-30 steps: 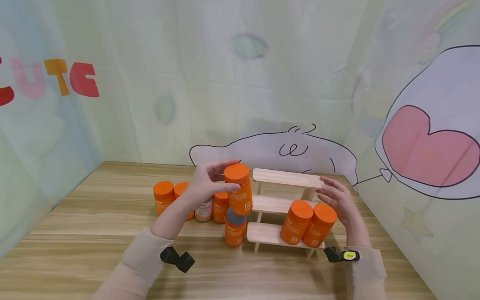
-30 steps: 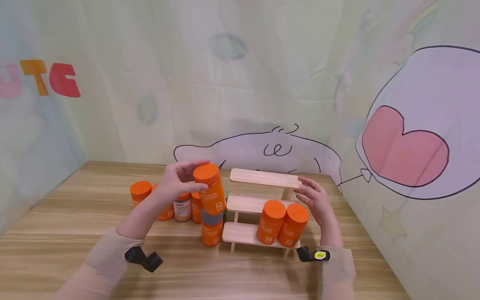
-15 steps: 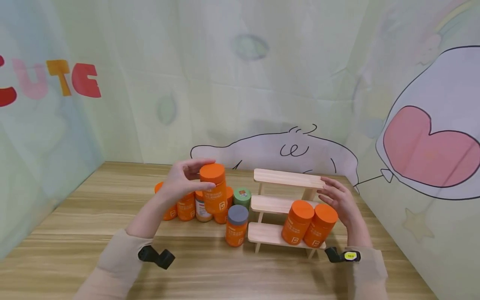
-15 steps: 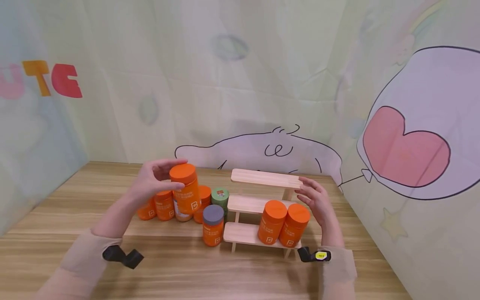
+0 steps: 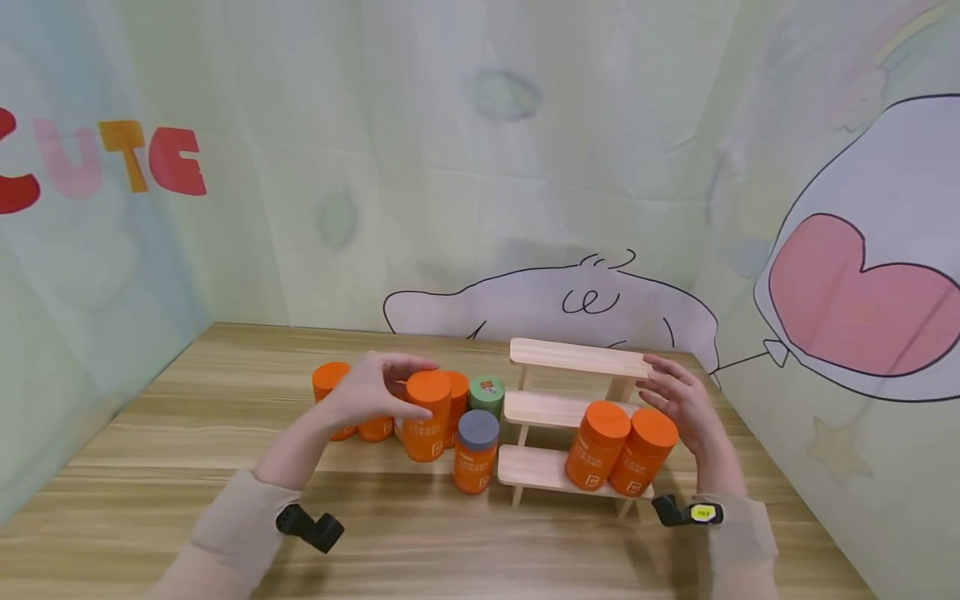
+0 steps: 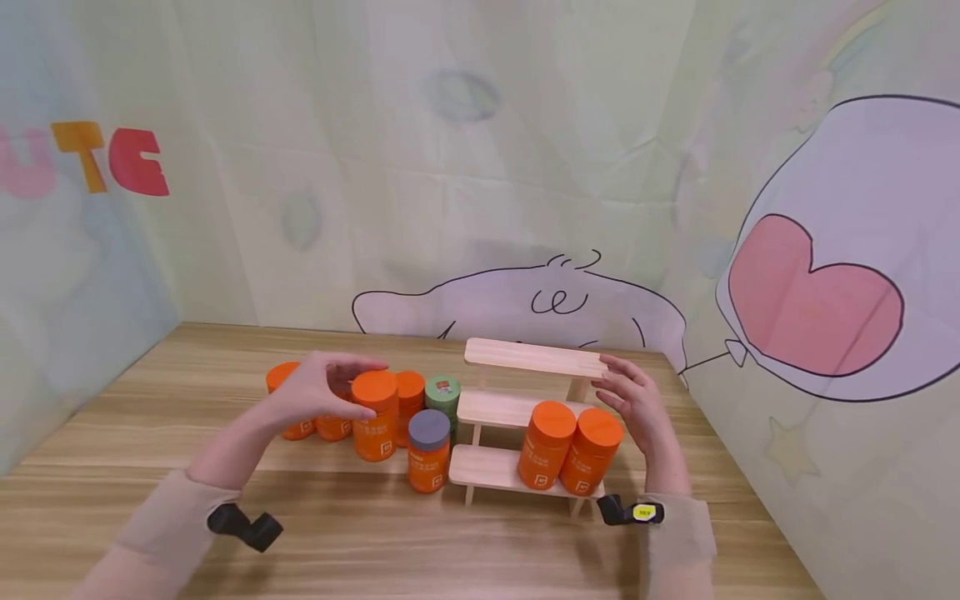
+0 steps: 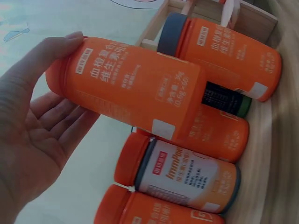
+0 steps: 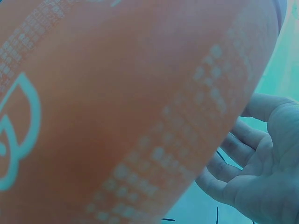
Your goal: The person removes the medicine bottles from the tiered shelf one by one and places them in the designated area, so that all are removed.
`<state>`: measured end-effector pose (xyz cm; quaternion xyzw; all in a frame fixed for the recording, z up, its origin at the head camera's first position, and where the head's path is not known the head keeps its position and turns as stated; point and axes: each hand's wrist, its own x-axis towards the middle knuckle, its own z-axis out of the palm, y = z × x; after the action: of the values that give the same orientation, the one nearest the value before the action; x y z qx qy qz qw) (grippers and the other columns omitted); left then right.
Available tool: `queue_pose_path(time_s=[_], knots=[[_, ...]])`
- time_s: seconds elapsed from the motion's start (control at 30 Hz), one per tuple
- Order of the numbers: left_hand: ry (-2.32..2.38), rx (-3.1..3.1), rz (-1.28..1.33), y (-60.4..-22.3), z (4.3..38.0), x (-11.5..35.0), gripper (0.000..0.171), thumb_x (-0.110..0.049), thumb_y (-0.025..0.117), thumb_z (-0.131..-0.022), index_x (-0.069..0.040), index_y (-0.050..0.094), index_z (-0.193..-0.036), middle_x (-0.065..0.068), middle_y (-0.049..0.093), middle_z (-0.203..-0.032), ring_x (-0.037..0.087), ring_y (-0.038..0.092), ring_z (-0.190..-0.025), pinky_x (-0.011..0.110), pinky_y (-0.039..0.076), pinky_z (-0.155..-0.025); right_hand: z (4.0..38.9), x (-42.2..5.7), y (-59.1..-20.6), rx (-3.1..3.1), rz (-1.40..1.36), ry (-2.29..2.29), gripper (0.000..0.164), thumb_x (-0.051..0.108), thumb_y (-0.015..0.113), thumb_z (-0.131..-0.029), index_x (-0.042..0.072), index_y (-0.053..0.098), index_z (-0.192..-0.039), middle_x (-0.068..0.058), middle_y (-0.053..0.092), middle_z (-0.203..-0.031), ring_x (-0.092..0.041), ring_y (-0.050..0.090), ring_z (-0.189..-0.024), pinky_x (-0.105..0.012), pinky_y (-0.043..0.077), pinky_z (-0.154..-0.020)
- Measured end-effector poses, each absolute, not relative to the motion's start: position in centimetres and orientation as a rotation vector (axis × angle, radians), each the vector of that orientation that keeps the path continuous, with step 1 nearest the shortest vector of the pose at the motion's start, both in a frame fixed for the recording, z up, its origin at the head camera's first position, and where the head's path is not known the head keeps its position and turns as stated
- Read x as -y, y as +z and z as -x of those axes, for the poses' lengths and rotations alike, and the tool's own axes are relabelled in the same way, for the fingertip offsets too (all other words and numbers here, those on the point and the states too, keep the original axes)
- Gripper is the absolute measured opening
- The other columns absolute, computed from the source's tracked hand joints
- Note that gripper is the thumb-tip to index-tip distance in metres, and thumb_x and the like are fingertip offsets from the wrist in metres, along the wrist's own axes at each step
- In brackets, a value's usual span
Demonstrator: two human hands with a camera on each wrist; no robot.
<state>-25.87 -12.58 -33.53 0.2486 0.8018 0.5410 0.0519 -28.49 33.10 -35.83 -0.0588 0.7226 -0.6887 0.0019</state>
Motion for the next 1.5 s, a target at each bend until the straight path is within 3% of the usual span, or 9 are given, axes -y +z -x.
queue_pose_path(time_s=[0.53,0.8,1.5], knots=[[1.438,-2.47,-0.853,-36.2,26.7,12.0,0.054,-0.013,0.088,-0.069,0.001,0.063,-0.116,0.014,0.07,-0.112,0.022,0.067,-0.101,0.037,0.057,-0.09,28.5,-32.9,-36.0,-2.262,0.191,-2.178,0.021,0.025,0.048,-0.103,0.026,0.055,-0.123,0.014,0.054,-0.115,-0.003,0.06,-0.099,-0.016,0.052,-0.089],[1.393,-2.501,-0.827,-36.7,26.9,11.8,0.056,-0.015,0.088,-0.068,-0.001,0.064,-0.117,0.012,0.069,-0.114,0.023,0.067,-0.103,0.037,0.057,-0.09,28.5,-32.8,-35.8,-2.269,0.199,-2.166,0.025,0.025,0.048,-0.103,0.022,0.054,-0.127,0.013,0.053,-0.117,-0.002,0.061,-0.1,-0.016,0.051,-0.089],[1.403,-2.469,-0.83,-37.0,26.9,11.5,0.065,-0.017,0.089,-0.069,0.003,0.062,-0.124,0.018,0.066,-0.122,0.029,0.066,-0.111,0.038,0.055,-0.093,28.5,-33.0,-35.9,-2.261,0.209,-2.181,0.019,0.024,0.048,-0.103,0.028,0.057,-0.119,0.012,0.052,-0.118,-0.003,0.061,-0.099,-0.017,0.052,-0.09]])
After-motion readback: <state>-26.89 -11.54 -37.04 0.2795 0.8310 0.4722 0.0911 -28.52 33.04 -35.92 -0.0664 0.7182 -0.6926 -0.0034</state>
